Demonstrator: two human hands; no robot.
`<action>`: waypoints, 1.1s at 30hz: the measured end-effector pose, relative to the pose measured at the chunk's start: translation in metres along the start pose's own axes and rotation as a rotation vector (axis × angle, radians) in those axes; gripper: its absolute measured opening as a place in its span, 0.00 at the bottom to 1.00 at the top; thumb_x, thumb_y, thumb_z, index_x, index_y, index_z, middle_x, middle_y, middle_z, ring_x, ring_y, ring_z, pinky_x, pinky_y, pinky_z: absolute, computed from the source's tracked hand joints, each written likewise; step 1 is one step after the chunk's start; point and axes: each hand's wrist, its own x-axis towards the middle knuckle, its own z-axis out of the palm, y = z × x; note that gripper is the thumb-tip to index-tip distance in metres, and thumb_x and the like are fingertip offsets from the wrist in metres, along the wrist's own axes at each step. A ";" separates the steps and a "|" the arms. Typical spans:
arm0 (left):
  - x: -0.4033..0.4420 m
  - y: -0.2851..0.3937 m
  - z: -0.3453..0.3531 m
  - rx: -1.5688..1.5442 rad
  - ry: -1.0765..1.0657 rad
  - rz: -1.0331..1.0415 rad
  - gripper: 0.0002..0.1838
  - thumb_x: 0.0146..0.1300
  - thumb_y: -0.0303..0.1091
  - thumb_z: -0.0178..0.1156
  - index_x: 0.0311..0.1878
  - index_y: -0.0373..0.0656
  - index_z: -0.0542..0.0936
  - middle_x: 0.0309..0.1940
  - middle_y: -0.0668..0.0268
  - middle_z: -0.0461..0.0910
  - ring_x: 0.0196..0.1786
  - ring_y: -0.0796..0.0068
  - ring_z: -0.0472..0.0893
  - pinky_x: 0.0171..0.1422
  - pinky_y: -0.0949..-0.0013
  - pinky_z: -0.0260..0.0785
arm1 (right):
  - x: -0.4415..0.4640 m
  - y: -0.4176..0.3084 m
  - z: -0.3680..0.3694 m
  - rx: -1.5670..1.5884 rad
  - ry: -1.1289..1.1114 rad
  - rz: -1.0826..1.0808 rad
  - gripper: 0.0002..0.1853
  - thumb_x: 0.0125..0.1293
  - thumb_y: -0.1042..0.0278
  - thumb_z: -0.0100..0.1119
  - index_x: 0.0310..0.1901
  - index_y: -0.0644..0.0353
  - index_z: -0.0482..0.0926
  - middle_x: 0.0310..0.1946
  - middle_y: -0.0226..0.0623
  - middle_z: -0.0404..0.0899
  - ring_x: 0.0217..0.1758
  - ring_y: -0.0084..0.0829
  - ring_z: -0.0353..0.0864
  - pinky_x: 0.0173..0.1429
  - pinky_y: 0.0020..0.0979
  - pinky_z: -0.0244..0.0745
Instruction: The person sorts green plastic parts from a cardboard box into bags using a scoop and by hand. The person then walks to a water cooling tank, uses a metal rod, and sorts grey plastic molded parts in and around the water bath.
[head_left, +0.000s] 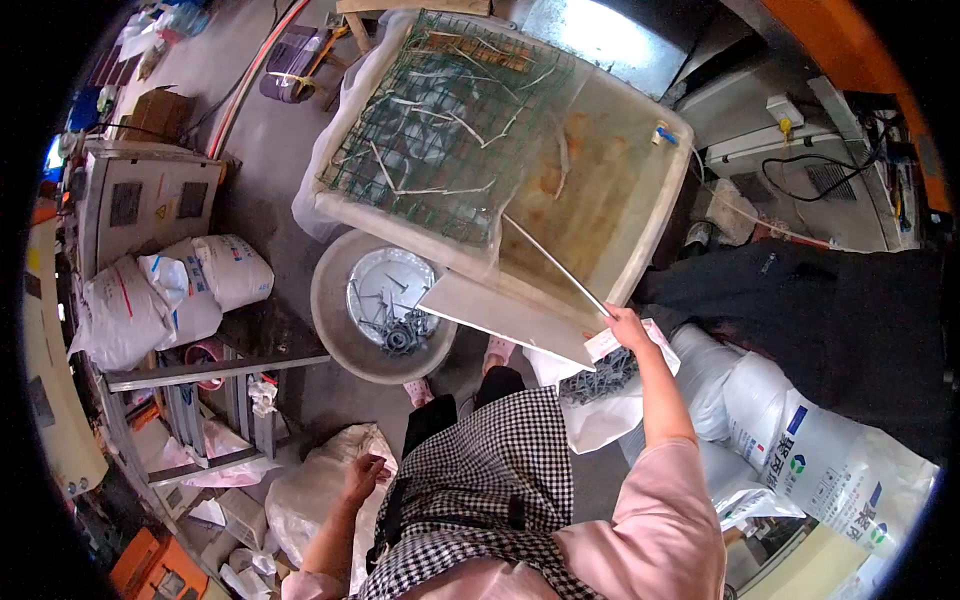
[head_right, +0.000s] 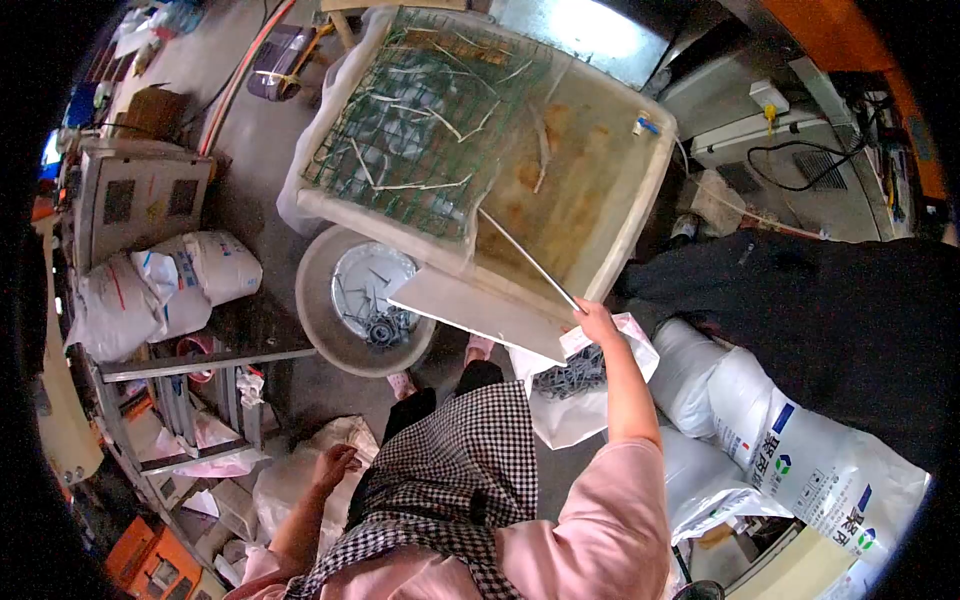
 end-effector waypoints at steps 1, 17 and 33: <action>-0.003 0.004 0.001 -0.001 0.005 -0.003 0.14 0.63 0.36 0.53 0.42 0.32 0.73 0.28 0.59 0.78 0.30 0.74 0.79 0.34 0.72 0.72 | 0.005 -0.013 -0.002 -0.037 -0.001 0.006 0.19 0.58 0.71 0.55 0.53 0.60 0.72 0.49 0.47 0.75 0.54 0.35 0.74 0.56 0.29 0.66; 0.005 -0.047 -0.007 0.014 0.014 -0.057 0.16 0.62 0.38 0.54 0.43 0.32 0.73 0.27 0.59 0.79 0.29 0.73 0.79 0.32 0.73 0.73 | -0.039 -0.028 -0.069 -0.039 -0.133 0.028 0.17 0.58 0.69 0.55 0.50 0.58 0.75 0.47 0.44 0.77 0.50 0.35 0.76 0.53 0.29 0.69; 0.002 -0.011 0.006 0.059 0.057 -0.062 0.13 0.63 0.35 0.53 0.41 0.33 0.75 0.27 0.58 0.79 0.30 0.71 0.80 0.34 0.71 0.74 | 0.070 -0.056 0.058 0.074 -0.011 -0.046 0.19 0.59 0.66 0.54 0.53 0.57 0.73 0.48 0.46 0.75 0.50 0.38 0.76 0.52 0.31 0.69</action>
